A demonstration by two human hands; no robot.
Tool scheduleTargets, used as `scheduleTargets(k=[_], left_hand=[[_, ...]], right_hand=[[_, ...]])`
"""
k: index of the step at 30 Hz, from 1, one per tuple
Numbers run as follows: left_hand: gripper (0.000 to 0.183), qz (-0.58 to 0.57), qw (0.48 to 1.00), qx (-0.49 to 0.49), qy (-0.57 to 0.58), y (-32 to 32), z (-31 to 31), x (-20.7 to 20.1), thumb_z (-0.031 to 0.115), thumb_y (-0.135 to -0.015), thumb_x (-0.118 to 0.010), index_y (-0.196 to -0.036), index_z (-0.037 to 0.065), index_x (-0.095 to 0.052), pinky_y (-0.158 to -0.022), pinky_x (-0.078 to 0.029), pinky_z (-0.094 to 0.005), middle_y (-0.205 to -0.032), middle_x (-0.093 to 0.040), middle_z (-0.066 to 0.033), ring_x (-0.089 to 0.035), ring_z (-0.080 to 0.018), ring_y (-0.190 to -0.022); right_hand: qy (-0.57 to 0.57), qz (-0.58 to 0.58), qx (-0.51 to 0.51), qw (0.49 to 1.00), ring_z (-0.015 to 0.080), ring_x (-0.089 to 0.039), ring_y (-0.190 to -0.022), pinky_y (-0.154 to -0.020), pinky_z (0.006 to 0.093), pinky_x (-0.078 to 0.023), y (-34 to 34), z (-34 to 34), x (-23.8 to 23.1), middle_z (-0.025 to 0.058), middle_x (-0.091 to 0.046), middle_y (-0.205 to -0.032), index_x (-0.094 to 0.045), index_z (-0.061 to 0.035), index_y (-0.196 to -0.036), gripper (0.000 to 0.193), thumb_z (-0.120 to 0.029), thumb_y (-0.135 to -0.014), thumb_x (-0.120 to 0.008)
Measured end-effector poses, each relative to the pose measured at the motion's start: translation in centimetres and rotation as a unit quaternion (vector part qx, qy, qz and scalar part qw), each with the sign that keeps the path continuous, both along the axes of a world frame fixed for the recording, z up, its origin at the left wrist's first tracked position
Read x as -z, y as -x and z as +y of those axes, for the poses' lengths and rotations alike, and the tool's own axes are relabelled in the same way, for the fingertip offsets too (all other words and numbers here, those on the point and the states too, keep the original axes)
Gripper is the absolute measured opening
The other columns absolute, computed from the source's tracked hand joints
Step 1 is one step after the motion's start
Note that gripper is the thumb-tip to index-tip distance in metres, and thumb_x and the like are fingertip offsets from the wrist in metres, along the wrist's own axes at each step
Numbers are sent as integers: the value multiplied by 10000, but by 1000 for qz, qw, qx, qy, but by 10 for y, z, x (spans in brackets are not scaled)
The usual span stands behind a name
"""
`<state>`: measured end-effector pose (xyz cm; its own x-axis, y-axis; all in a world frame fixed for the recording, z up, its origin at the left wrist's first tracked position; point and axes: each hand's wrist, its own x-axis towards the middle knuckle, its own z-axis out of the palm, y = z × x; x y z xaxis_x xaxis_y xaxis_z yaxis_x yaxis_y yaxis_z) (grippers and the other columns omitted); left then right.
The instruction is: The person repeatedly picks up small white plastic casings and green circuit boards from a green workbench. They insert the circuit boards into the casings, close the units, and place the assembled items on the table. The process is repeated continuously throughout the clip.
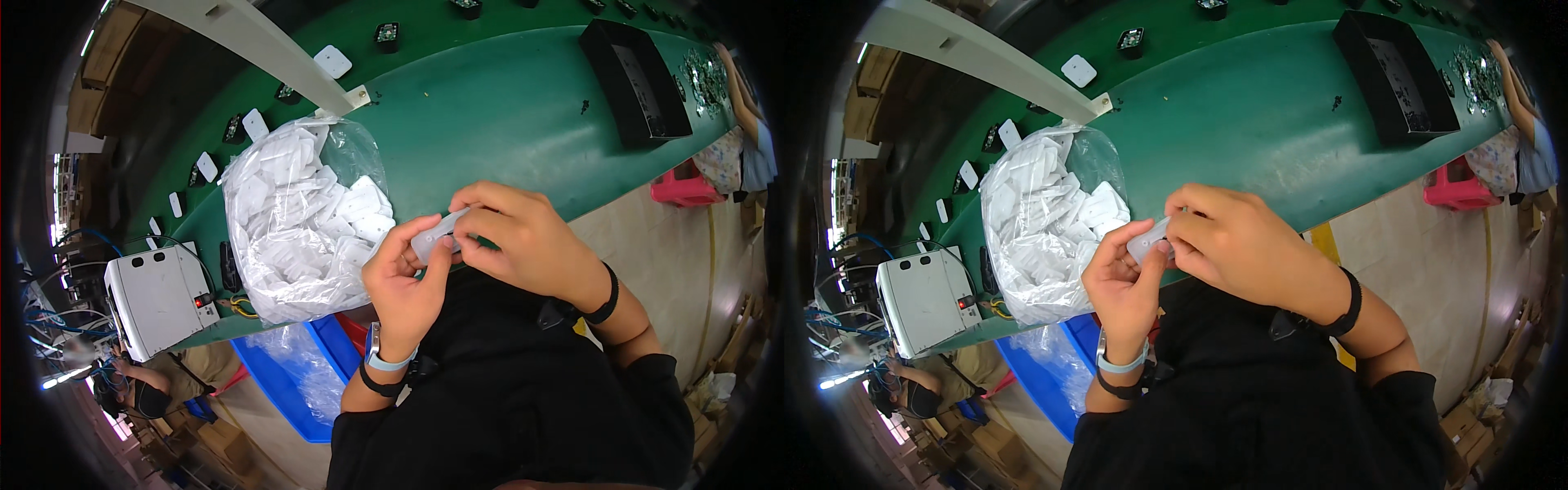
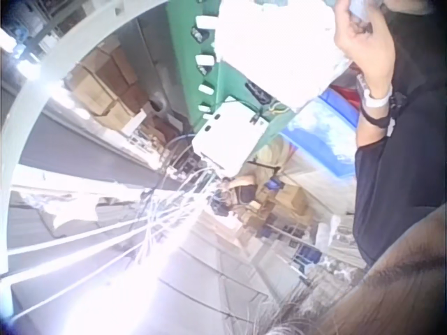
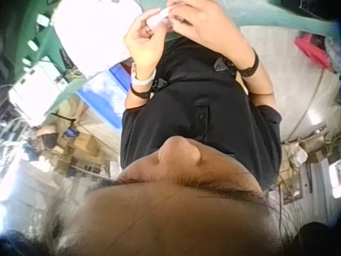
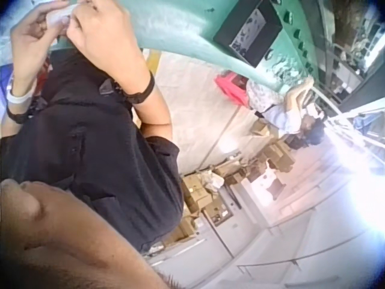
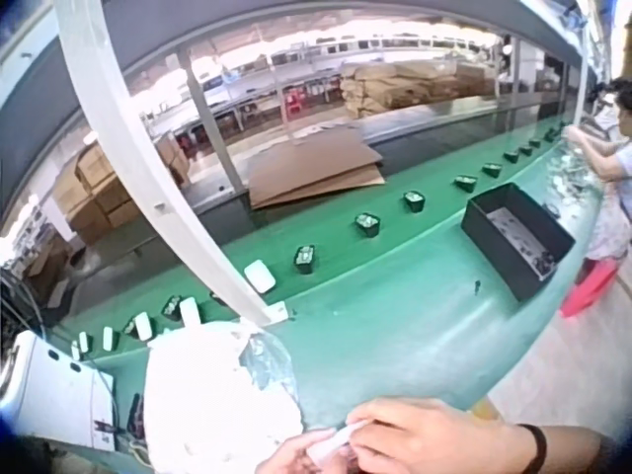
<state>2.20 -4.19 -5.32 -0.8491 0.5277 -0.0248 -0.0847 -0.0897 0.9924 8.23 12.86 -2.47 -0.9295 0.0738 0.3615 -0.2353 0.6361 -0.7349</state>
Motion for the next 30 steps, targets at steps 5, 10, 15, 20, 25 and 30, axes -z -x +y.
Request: scheduleTargets(k=[5, 10, 15, 20, 25, 30], left_hand=[[237, -105, 993, 8, -49, 8, -3, 0, -99, -895, -628, -1123, -44, -590, -710, -595, -262, -975, -701, -139, -707, -165, -846], [215, -351, 917, 23, -186, 20, -11, -1, -45, -910, -627, -1112, 13, -586, -748, -598, -307, -1033, -696, -140, -703, -195, -886], [209, -362, 912, 13, -191, 29, -23, 0, -21, -930, -614, -1130, 24, -576, -819, -584, -323, -1089, -689, -136, -695, -204, -942], [321, -288, 951, 89, -75, 51, -47, -32, 57, -978, -590, -1274, 1, -480, -695, -571, -288, -1173, -675, -162, -694, -185, -851], [240, 17, 989, -55, 138, 170, -105, -65, 187, -980, -580, -1125, -5, -587, -539, -481, -232, -1010, -700, -155, -666, -153, -697], [421, 206, 812, -268, 476, 389, -218, -23, 173, -808, -721, -1165, -23, -615, -794, -535, -337, -1078, -704, -160, -688, -241, -901]], right_hand=[[248, -128, -14, 960, 160, -637, -789, -666, 289, -508, 4, -3, -2, 58, -643, -1038, -597, -34, -1041, 318, -2, -773, -765], [452, -65, -122, 881, 181, -603, -1094, -901, 330, -491, 12, -9, 31, 85, -615, -1288, -543, -35, -1314, 587, 16, -786, -797], [498, -94, -162, 847, 221, -554, -1247, -1053, 385, -440, 22, -23, 47, 132, -573, -1377, -487, -19, -1392, 673, 21, -795, -793], [569, -121, -169, 796, 248, -578, -1237, -1058, 410, -460, 39, -26, 48, 158, -600, -1336, -492, -3, -1385, 666, -4, -794, -797], [608, -80, -96, 784, 305, -633, -1169, -1034, 450, -493, 34, -12, 58, 174, -640, -1260, -474, 46, -1378, 783, -160, -734, -869], [626, -74, -59, 774, 336, -641, -1151, -1016, 472, -506, 35, -8, 56, 160, -643, -1225, -474, 45, -1379, 779, -229, -755, -851]])
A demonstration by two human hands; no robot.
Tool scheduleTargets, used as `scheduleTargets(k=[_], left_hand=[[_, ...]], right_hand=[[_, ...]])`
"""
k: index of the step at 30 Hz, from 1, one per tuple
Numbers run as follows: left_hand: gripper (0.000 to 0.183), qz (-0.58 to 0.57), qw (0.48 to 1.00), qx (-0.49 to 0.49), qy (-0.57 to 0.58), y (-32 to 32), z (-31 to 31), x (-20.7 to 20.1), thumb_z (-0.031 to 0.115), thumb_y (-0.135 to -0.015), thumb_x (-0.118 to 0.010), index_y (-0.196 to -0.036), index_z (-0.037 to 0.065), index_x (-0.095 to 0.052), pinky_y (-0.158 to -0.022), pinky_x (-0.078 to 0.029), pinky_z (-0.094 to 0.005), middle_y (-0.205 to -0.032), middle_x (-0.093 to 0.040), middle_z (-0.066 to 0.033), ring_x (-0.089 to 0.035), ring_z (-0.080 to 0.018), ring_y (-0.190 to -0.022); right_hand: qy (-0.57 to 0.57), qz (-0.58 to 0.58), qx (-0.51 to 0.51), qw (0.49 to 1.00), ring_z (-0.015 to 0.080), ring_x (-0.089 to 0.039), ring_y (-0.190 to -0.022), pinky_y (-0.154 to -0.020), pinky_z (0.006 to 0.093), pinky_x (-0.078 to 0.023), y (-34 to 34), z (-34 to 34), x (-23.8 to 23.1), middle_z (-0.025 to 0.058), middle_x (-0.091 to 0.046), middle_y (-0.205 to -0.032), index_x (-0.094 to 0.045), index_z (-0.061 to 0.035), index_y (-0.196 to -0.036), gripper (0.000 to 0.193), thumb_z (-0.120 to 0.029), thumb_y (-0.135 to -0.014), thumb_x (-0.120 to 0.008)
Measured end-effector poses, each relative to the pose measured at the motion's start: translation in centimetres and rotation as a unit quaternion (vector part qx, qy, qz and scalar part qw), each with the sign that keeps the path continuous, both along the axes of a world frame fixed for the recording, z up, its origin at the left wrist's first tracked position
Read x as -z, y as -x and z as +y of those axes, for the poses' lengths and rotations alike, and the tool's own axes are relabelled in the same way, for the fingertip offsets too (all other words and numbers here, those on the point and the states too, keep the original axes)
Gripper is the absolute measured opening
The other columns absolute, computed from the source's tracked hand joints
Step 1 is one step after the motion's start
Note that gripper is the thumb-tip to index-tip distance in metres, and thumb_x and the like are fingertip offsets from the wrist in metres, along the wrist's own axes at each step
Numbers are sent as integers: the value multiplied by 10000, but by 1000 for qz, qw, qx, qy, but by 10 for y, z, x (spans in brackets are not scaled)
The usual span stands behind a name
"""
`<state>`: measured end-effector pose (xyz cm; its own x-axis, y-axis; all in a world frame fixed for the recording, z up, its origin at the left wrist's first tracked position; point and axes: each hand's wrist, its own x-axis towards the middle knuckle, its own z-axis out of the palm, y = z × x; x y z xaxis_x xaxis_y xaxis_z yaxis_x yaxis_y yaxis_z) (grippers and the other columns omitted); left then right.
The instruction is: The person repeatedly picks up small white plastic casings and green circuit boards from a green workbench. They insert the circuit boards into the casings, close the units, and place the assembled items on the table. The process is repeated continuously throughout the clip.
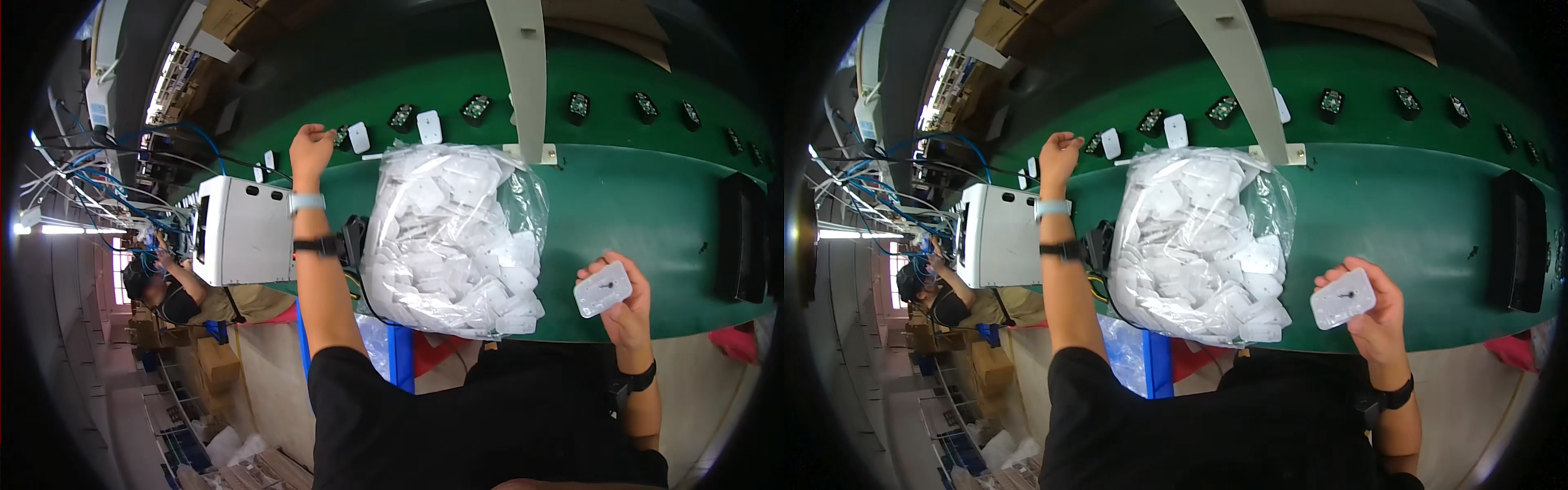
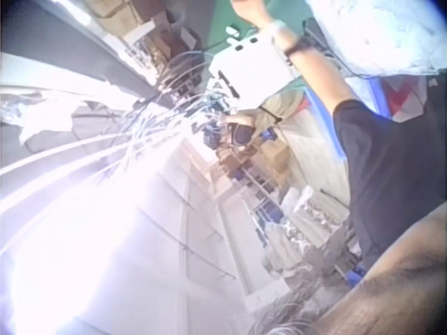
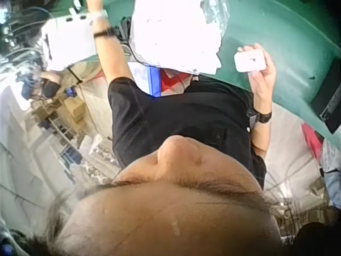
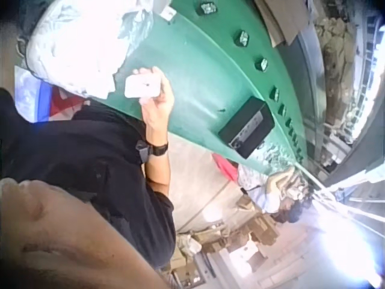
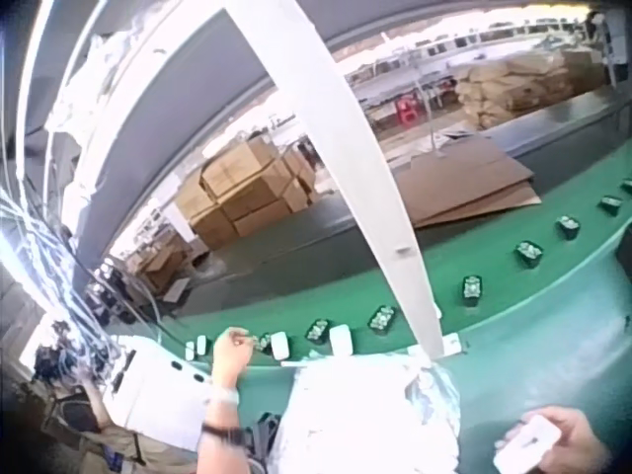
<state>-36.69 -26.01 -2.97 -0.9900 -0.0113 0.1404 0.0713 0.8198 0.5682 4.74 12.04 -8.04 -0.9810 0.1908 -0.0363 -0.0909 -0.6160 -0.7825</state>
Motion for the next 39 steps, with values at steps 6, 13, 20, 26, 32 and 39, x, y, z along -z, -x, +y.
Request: scheduleTargets(k=[6, 13, 20, 26, 32, 39], left_hand=[[793, -87, 984, 77, 134, 98, -46, 86, 188, -588, -863, -1277, -44, -548, -1013, -485, -402, -1304, -607, -255, -598, -371, -1211], [658, 32, 993, -38, 103, 88, -75, 92, 109, -693, -837, -1257, -70, -551, -891, -524, -319, -1140, -684, -167, -682, -270, -959], [501, 49, 925, 115, -358, -111, 35, -41, -45, -846, -709, -1300, -48, -499, -930, -474, -267, -1135, -642, -101, -617, -166, -1034], [562, -217, 776, 230, -545, -264, 95, -30, -26, -821, -712, -1344, -60, -508, -1011, -471, -348, -1194, -643, -143, -625, -225, -1094], [510, -317, 773, 323, -445, -351, 215, -38, -118, -810, -721, -1291, -85, -554, -931, -525, -302, -1162, -667, -145, -635, -178, -1090], [439, -325, 823, 352, -305, -380, 287, -40, -36, -798, -792, -1195, -76, -609, -862, -554, -275, -1051, -701, -117, -679, -151, -963]], right_hand=[[-38, -11, 84, 996, 309, -659, -1102, -969, 445, -526, -20, 24, 3, 147, -640, -1202, -482, 27, -1380, 753, -265, -779, -830], [-13, -11, 99, 995, 300, -658, -1096, -946, 453, -546, -19, 31, -3, 144, -620, -1214, -461, 14, -1415, 769, -312, -812, -808], [66, 14, 48, 997, 321, -653, -1105, -969, 491, -535, -19, 22, 0, 172, -598, -1277, -378, 71, -1450, 815, -335, -860, -770], [131, 107, -64, 984, 290, -656, -1117, -998, 437, -516, -18, 11, 0, 163, -600, -1301, -420, 17, -1460, 626, -180, -933, -694], [57, 74, 11, 996, 236, -657, -1087, -950, 373, -543, -54, 23, -2, 144, -624, -1254, -474, 12, -1410, 552, -16, -902, -688], [36, 32, 89, 995, 167, -638, -1077, -899, 319, -570, -92, 40, -5, 131, -649, -1186, -541, 55, -1328, 501, 57, -859, -716]])
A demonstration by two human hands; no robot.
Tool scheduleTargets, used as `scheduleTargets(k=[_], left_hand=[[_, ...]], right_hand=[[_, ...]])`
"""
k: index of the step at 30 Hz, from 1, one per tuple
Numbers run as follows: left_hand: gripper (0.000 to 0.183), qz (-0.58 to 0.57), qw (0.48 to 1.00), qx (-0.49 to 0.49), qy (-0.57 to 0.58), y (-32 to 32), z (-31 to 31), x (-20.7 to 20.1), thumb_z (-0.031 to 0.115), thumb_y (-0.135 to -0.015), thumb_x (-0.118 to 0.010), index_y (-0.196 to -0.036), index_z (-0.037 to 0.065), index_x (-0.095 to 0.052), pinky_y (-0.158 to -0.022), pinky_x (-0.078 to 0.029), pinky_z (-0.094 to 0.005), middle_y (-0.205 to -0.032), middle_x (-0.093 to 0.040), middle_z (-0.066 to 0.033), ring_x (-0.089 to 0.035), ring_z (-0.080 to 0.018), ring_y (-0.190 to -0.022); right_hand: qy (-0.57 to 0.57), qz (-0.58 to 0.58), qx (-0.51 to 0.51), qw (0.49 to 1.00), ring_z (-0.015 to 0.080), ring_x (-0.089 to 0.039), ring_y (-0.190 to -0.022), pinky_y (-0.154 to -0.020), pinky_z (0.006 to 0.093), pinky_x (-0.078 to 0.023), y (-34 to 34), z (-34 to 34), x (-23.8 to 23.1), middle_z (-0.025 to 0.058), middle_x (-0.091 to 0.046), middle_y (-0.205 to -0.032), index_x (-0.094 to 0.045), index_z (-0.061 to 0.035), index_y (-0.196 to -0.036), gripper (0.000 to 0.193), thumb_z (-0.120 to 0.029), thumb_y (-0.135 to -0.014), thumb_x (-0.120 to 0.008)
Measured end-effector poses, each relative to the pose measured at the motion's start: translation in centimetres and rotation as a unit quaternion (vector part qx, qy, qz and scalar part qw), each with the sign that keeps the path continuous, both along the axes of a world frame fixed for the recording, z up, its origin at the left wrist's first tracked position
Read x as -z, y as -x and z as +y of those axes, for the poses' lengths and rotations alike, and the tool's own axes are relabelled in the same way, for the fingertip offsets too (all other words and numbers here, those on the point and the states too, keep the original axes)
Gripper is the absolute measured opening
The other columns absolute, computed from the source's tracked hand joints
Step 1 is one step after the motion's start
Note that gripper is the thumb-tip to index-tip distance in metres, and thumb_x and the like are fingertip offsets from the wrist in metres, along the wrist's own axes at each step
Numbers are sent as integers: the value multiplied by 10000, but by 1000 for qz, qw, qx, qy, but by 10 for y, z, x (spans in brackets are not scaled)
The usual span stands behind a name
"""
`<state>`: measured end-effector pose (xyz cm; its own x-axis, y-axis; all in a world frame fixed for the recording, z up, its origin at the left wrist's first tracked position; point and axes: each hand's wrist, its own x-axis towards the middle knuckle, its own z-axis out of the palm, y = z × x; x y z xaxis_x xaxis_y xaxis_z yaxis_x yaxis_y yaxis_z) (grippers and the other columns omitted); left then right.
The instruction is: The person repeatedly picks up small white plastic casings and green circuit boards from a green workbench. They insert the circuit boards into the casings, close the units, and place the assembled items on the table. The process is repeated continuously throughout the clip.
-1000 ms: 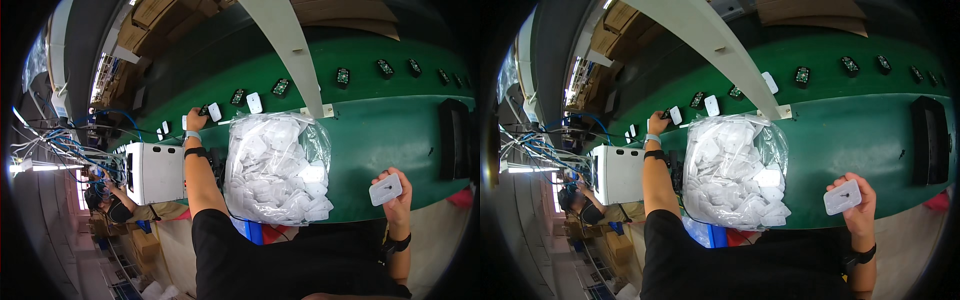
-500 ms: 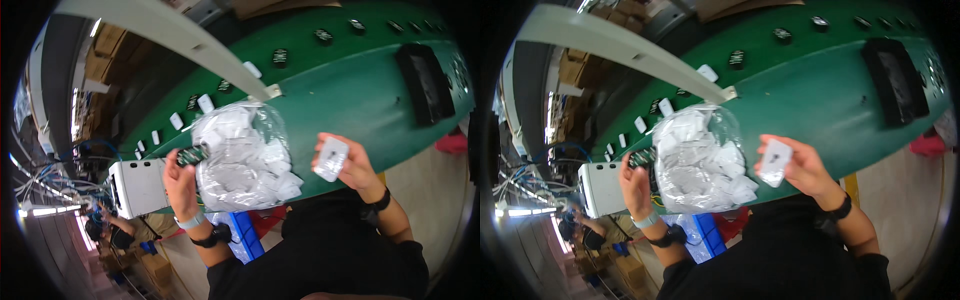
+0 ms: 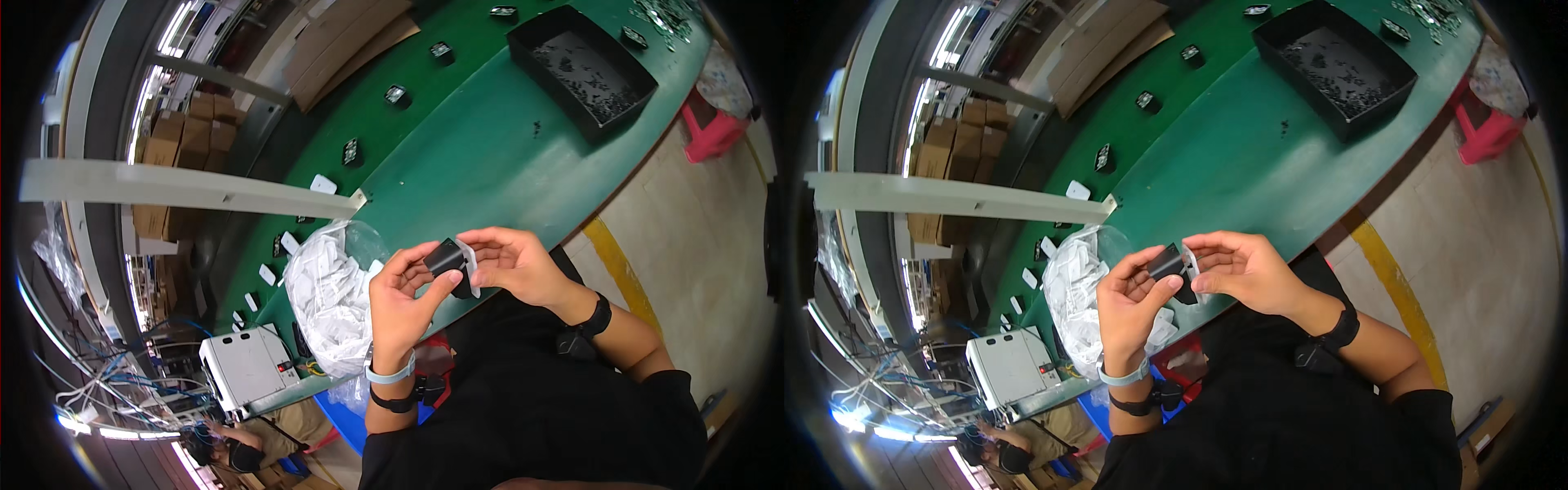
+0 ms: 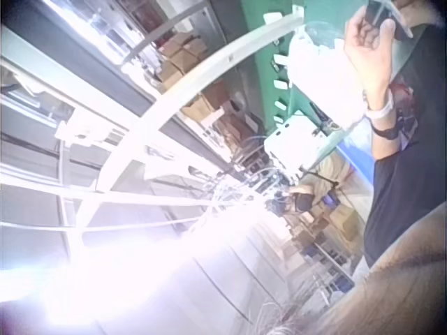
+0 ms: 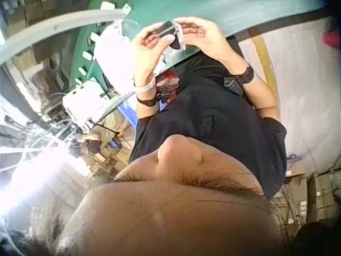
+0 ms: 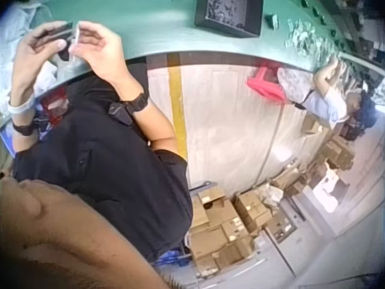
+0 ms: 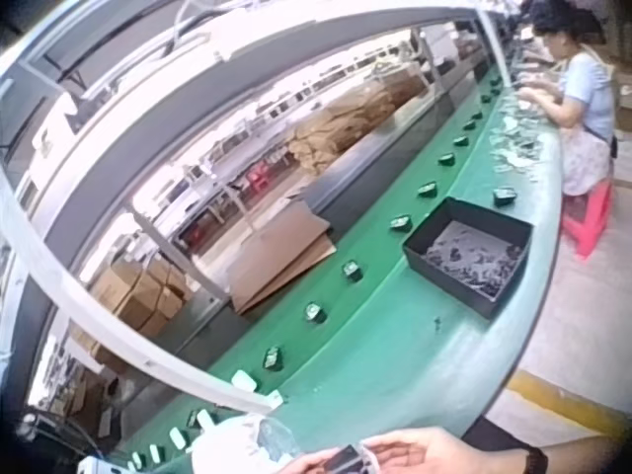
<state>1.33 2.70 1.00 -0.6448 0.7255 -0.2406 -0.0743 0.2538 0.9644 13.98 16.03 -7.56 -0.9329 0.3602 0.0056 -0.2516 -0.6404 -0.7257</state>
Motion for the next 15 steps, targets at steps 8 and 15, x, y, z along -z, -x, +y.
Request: scheduleTargets(k=[8, 15], left_hand=[[436, 9, 1000, 24, 8, -10, 18, 23, -66, -809, -768, -1214, -76, -607, -868, -561, -269, -1071, -693, -137, -684, -162, -973], [425, -122, 983, -73, -120, -14, 15, 53, -33, -892, -695, -1299, -57, -575, -914, -524, -286, -1120, -668, -98, -645, -151, -1015]], right_hand=[[-21, -37, 34, 999, 187, -676, -1006, -847, 318, -579, -14, 14, 2, 156, -681, -1120, -577, 65, -1287, 447, 41, -865, -724], [-173, -72, 138, 972, 152, -705, -864, -793, 279, -563, 3, 8, 0, 176, -734, -1040, -690, 66, -1102, 296, -30, -837, -779]])
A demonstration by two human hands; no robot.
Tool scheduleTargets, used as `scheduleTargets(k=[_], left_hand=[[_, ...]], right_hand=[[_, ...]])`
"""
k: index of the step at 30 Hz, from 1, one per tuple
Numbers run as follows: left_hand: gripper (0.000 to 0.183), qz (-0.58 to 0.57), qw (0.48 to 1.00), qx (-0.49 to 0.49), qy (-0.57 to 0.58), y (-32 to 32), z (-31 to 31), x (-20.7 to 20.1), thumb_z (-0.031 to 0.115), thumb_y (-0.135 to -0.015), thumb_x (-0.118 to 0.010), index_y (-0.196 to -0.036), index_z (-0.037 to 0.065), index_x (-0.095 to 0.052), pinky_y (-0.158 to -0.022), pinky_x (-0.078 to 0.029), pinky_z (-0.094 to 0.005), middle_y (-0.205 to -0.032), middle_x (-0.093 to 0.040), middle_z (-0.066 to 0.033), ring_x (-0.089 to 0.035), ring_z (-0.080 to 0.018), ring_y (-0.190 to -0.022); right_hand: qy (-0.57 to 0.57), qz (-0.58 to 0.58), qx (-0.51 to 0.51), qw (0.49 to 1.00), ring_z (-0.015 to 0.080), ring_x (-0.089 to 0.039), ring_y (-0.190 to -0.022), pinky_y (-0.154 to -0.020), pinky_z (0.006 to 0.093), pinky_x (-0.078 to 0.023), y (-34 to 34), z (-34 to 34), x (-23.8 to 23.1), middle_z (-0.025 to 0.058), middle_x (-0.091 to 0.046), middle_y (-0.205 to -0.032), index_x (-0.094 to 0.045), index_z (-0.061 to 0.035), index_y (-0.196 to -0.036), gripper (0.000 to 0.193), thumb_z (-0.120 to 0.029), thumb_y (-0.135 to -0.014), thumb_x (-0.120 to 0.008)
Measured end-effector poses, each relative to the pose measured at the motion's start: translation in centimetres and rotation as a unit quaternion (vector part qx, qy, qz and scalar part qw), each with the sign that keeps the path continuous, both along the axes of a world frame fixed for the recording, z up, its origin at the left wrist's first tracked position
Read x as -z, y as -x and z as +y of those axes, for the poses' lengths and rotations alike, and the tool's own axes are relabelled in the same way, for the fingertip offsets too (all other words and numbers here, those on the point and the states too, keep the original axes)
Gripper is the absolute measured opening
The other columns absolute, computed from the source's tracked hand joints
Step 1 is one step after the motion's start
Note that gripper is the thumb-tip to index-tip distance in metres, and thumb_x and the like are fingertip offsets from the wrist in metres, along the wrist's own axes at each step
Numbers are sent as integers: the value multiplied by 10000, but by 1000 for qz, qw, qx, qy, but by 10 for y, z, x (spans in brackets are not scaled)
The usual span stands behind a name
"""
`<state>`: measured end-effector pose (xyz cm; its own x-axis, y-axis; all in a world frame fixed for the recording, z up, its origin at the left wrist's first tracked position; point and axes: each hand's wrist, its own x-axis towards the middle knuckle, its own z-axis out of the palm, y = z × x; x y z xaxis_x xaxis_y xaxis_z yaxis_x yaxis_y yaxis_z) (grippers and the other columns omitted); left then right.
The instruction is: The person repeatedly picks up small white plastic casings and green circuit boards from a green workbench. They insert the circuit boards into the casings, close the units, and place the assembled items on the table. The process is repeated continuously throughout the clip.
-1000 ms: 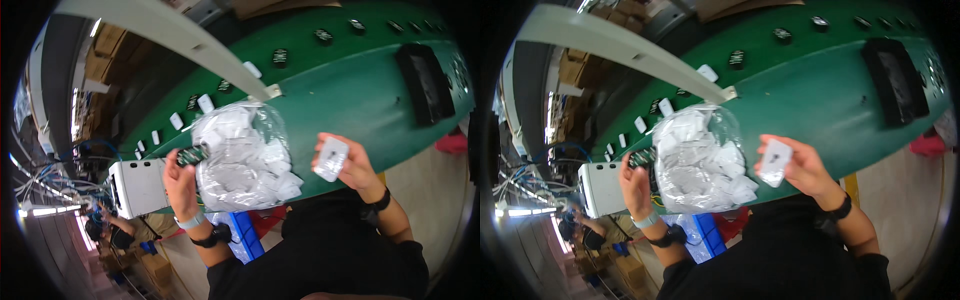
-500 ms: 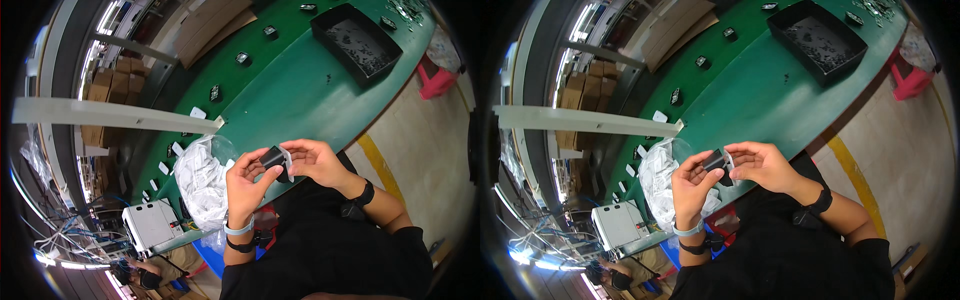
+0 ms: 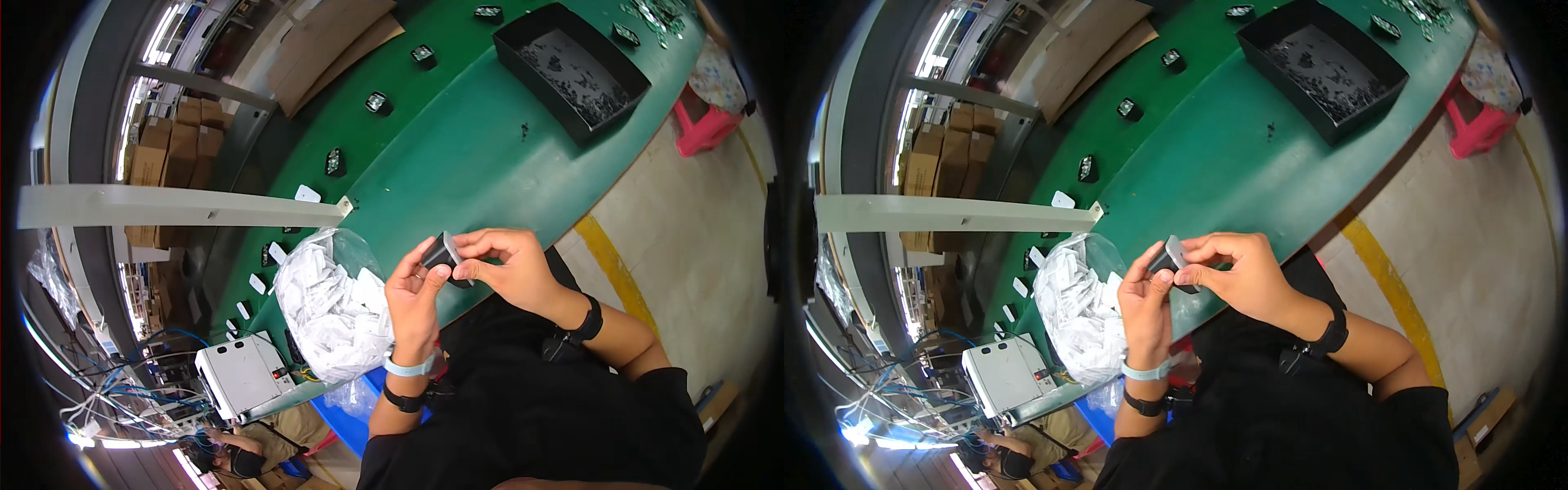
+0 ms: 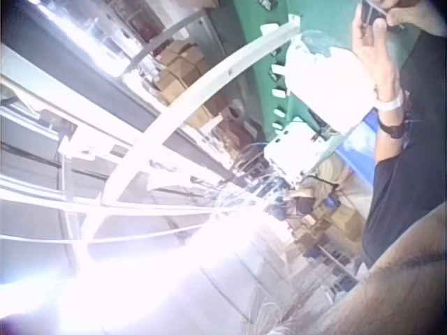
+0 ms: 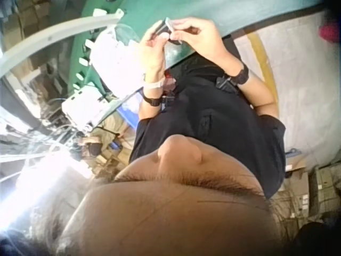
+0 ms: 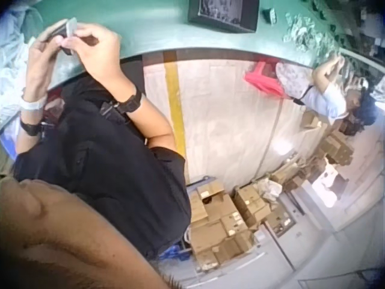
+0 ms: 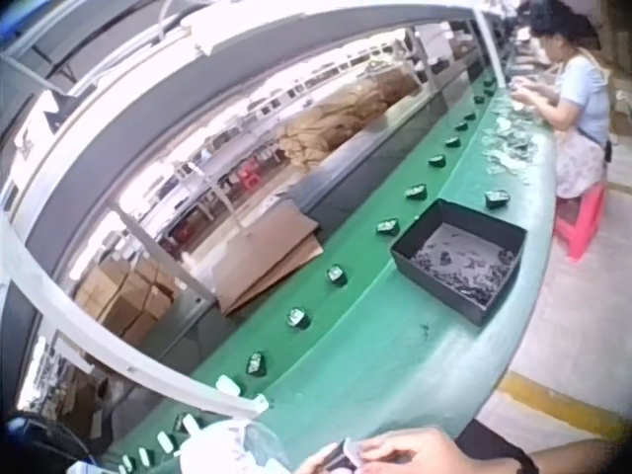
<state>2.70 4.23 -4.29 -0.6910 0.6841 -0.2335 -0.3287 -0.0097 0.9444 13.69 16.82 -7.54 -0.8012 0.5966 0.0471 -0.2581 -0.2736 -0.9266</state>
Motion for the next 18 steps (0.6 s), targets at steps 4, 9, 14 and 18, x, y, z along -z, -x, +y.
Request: scheduleTargets(k=[4, 9, 14, 18], left_hand=[[421, -65, 993, -78, -57, 6, -7, 17, 16, -930, -669, -1330, -48, -554, -961, -489, -296, -1168, -652, -97, -612, -143, -1071], [455, -30, 995, -95, -14, 38, -10, 13, 75, -974, -625, -1398, -25, -495, -1012, -449, -306, -1281, -606, -128, -584, -166, -1144], [501, 44, 991, -128, -8, 79, -36, 7, 98, -972, -610, -1433, 20, -429, -990, -444, -310, -1388, -498, -139, -491, -174, -1230], [262, 164, 980, -91, 60, 101, -100, 6, 2, -897, -666, -1156, 4, -625, -863, -466, -264, -1127, -631, -70, -597, -133, -964]], right_hand=[[-105, -50, -31, 993, 159, -709, -925, -804, 292, -573, 14, 1, -13, 202, -707, -1151, -720, 24, -1091, 315, -53, -799, -810], [4, -50, -108, 993, 195, -708, -957, -848, 303, -577, 56, 3, -1, 183, -703, -1151, -707, 30, -1137, 360, -31, -797, -809], [-317, -116, 3, 941, 242, -712, -770, -716, 321, -573, 174, 30, 11, 172, -708, -1006, -708, 35, -987, 296, -103, -748, -814], [-502, -158, 80, 846, 372, -676, -851, -782, 429, -554, 266, 69, 46, 204, -682, -971, -697, 33, -940, 258, -88, -726, -777]])
